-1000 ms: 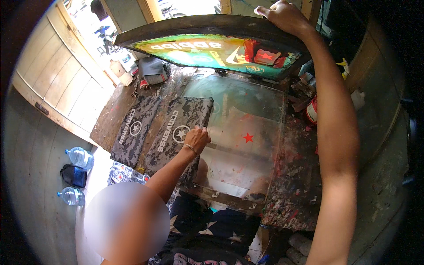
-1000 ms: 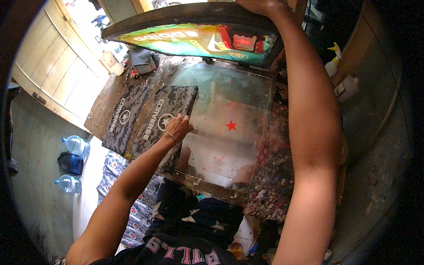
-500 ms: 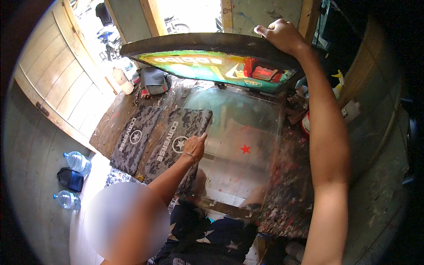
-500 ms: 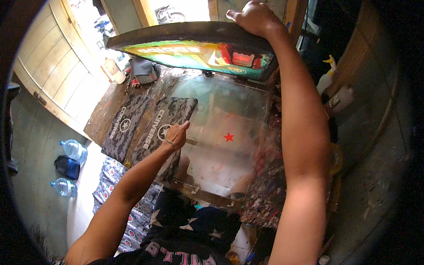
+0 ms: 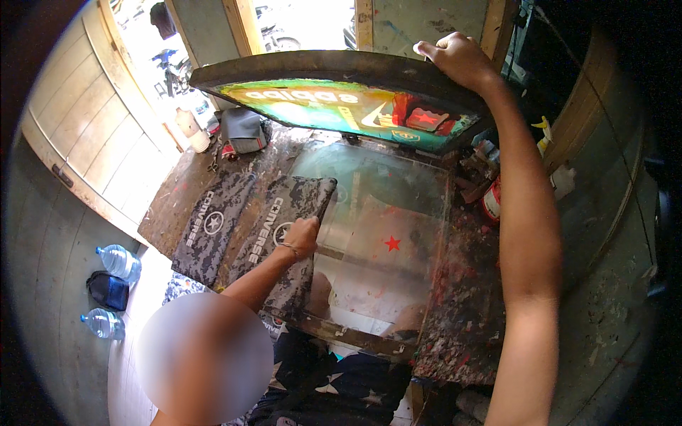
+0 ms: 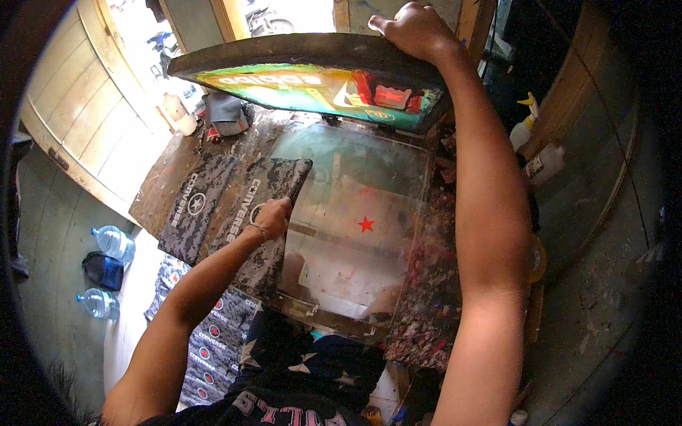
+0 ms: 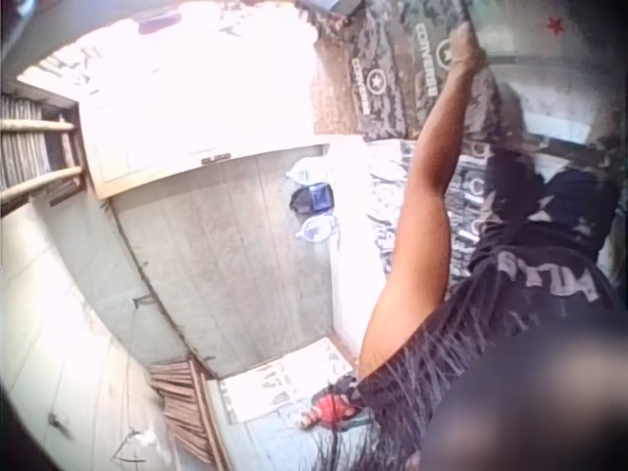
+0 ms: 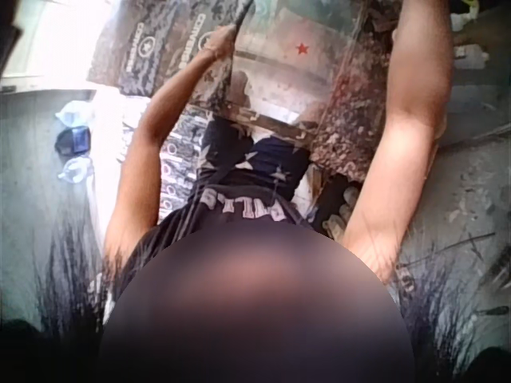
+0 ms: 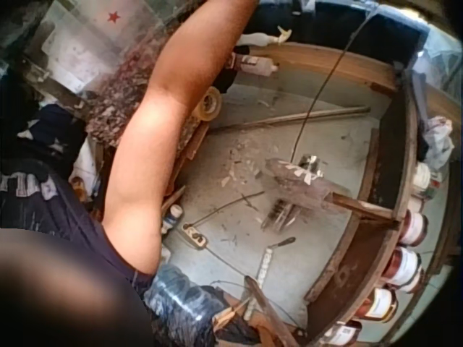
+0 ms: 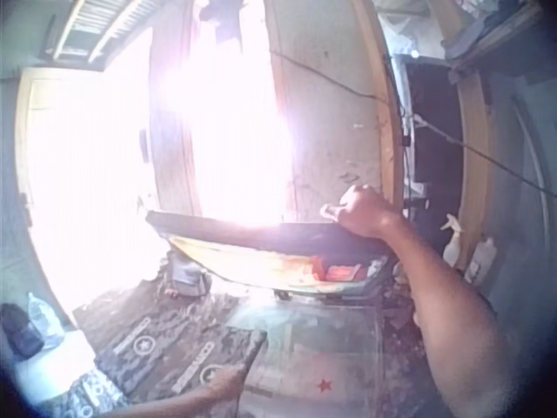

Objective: The person repeatedly places a Converse-branded fabric item onto a screen printing frame, uses a red squeegee to pull ink across the screen, then lifts the frame and sets the item aside. This cycle repeats for multiple items throughout the clip.

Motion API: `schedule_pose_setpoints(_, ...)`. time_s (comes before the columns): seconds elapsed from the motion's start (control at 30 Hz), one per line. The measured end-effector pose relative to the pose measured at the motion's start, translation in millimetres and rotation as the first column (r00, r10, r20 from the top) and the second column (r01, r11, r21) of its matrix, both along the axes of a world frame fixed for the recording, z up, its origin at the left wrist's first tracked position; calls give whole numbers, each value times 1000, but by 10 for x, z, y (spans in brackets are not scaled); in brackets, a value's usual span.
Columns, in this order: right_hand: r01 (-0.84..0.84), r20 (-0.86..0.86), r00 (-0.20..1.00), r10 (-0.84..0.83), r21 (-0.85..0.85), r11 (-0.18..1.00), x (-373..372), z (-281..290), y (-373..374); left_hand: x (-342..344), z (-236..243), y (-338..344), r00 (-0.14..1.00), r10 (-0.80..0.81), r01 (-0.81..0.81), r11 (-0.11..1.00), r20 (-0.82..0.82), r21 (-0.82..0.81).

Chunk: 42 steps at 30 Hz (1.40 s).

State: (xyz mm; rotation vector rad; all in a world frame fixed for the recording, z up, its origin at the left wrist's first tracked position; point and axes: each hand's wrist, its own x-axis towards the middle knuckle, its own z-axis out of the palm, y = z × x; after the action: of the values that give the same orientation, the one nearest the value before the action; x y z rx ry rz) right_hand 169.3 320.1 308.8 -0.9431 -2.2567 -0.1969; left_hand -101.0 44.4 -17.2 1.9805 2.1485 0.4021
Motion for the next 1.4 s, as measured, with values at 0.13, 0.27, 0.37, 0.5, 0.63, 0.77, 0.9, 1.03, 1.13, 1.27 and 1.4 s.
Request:
schedule_pose_setpoints(0.13, 25, 42, 999, -22, -79, 997, 14, 24, 58, -172, 11, -127, 922, 153, -189, 980, 355, 68)
schedule_pose_setpoints(0.27, 4, 17, 1000, -3, -44, 999, 14, 18, 69, 34, -73, -134, 999, -20, 19, 1000, 46, 14)
schedule_pose_setpoints(0.37, 24, -4, 1000, -24, -62, 998, 17, 11, 50, 173, -137, -103, 992, -8, 4, 1000, -124, -27)
schedule_pose_setpoints(0.5, 22, 36, 999, -17, -132, 991, 27, 38, 22, 175, -145, -104, 996, 57, -52, 996, -64, 70)
schedule_pose_setpoints(0.63, -9, 6, 1000, 10, -94, 995, 20, 44, 24, 203, -104, -101, 988, 125, -123, 992, -91, 31)
schedule_pose_setpoints(0.77, -22, 4, 1000, 22, -42, 999, 14, 6, 27, 291, -36, -120, 987, 130, -127, 991, -95, 33)
schedule_pose_setpoints(0.9, -12, 31, 999, 15, -75, 997, 13, -2, 27, 286, 41, -162, 982, 14, -26, 998, -186, -64)
schedule_pose_setpoints(1.03, -7, 18, 1000, 8, -83, 997, 3, 14, 44, 248, 37, -129, 967, -109, 73, 984, -228, -160)
schedule_pose_setpoints(1.13, 3, 9, 1000, -2, -98, 995, 1, 14, 89, 159, -8, -86, 954, -154, 129, 985, -257, -113)
schedule_pose_setpoints(1.27, -4, 37, 999, 5, -13, 1000, 12, 11, 167, -195, -71, -184, 993, -20, 9, 996, 115, 92)
schedule_pose_setpoints(1.4, -10, 29, 1000, 10, -4, 1000, 21, 19, 219, -663, -175, -372, 494, 384, -299, 917, 780, -262)
